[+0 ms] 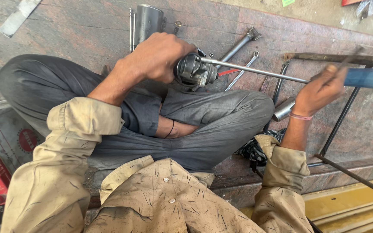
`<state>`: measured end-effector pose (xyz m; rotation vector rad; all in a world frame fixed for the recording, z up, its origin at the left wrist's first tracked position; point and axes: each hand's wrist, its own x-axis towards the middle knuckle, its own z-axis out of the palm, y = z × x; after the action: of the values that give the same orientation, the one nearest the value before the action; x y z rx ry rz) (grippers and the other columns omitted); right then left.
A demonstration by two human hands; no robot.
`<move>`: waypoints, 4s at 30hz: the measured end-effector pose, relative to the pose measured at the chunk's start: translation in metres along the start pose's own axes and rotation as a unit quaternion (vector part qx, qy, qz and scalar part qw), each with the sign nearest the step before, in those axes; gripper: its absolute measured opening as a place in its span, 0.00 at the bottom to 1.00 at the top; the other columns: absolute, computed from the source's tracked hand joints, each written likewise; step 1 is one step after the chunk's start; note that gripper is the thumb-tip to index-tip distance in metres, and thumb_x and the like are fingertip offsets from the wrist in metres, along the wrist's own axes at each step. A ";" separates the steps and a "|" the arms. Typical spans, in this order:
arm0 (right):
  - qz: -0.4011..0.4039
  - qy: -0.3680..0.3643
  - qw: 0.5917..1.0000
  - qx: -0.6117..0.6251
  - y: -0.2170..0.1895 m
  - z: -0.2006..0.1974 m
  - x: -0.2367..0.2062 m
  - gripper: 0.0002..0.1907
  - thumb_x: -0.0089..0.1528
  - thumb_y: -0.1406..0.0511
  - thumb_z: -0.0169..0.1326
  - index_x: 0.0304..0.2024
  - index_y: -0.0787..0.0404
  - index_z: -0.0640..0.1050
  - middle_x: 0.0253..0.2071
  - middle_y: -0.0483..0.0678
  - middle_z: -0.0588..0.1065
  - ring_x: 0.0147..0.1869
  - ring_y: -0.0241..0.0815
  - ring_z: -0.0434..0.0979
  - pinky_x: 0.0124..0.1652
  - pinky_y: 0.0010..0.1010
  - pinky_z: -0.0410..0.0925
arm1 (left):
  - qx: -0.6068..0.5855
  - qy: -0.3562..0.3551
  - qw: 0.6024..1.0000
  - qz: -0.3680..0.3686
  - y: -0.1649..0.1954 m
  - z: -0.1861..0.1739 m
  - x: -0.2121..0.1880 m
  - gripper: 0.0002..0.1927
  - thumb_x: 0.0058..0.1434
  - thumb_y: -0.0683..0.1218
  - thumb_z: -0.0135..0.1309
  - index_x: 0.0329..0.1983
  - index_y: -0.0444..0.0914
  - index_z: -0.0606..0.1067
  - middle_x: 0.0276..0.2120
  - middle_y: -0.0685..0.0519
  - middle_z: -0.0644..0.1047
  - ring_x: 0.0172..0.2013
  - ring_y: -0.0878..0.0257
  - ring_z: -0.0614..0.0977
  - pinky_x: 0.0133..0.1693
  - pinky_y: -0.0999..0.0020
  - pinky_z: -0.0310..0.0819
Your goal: The person sits on the workshop floor and uses a T-handle wrench to loosen parts of a starter motor held in their lap. They separate the motor housing, remove internal gears and rings by hand, and wipe the parts with a cloth.
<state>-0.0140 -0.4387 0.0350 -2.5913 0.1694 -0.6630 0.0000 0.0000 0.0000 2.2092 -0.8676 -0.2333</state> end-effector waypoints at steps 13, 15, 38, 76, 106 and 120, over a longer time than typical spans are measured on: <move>0.178 0.252 0.721 0.621 -0.010 0.057 -0.025 0.31 0.68 0.47 0.49 0.67 0.49 0.59 0.64 0.56 0.70 0.68 0.54 0.71 0.56 0.57 0.75 | -0.025 0.026 0.999 -0.002 -0.007 -0.002 -0.003 0.25 0.37 0.39 0.63 0.43 0.34 0.77 0.33 0.40 0.81 0.36 0.37 0.81 0.35 0.46 0.74; 0.206 0.233 0.598 0.739 -0.019 0.051 -0.032 0.34 0.68 0.47 0.47 0.68 0.59 0.58 0.68 0.60 0.69 0.72 0.55 0.67 0.63 0.56 0.70 | -0.025 0.036 0.999 0.010 -0.007 -0.001 -0.004 0.29 0.34 0.38 0.62 0.45 0.34 0.78 0.34 0.40 0.81 0.36 0.36 0.81 0.35 0.46 0.74; 0.222 0.259 0.529 0.777 -0.036 0.081 -0.041 0.20 0.65 0.59 0.56 0.56 0.62 0.73 0.45 0.54 0.75 0.43 0.42 0.77 0.42 0.29 0.73 | -0.024 0.032 0.999 -0.005 -0.005 -0.003 -0.005 0.31 0.34 0.37 0.63 0.47 0.35 0.79 0.36 0.40 0.81 0.38 0.37 0.82 0.36 0.48 0.75; 0.285 0.115 0.691 0.654 -0.024 0.082 -0.063 0.19 0.63 0.66 0.64 0.54 0.65 0.78 0.40 0.50 0.80 0.46 0.42 0.81 0.48 0.33 0.76 | -0.011 0.026 1.000 -0.008 -0.004 0.002 -0.004 0.31 0.34 0.36 0.62 0.48 0.35 0.78 0.36 0.43 0.82 0.37 0.40 0.83 0.36 0.48 0.76; 0.256 0.061 0.694 0.671 -0.037 0.074 -0.075 0.27 0.65 0.63 0.59 0.64 0.66 0.69 0.56 0.55 0.78 0.61 0.48 0.80 0.64 0.40 0.73 | -0.002 0.023 1.000 0.001 -0.003 0.003 -0.004 0.34 0.34 0.36 0.64 0.51 0.35 0.78 0.39 0.43 0.82 0.39 0.41 0.83 0.38 0.50 0.77; 0.282 0.036 0.748 0.600 -0.023 0.073 -0.064 0.26 0.65 0.69 0.64 0.64 0.64 0.72 0.42 0.52 0.78 0.48 0.46 0.80 0.50 0.37 0.76 | 0.000 0.028 1.000 -0.009 -0.003 0.005 -0.003 0.35 0.33 0.35 0.63 0.51 0.34 0.78 0.38 0.44 0.83 0.37 0.45 0.85 0.37 0.53 0.78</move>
<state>-0.0351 -0.3748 -0.0388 -1.1583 0.3756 -0.3991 -0.0027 0.0004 -0.0058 2.2137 -0.8185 -0.1787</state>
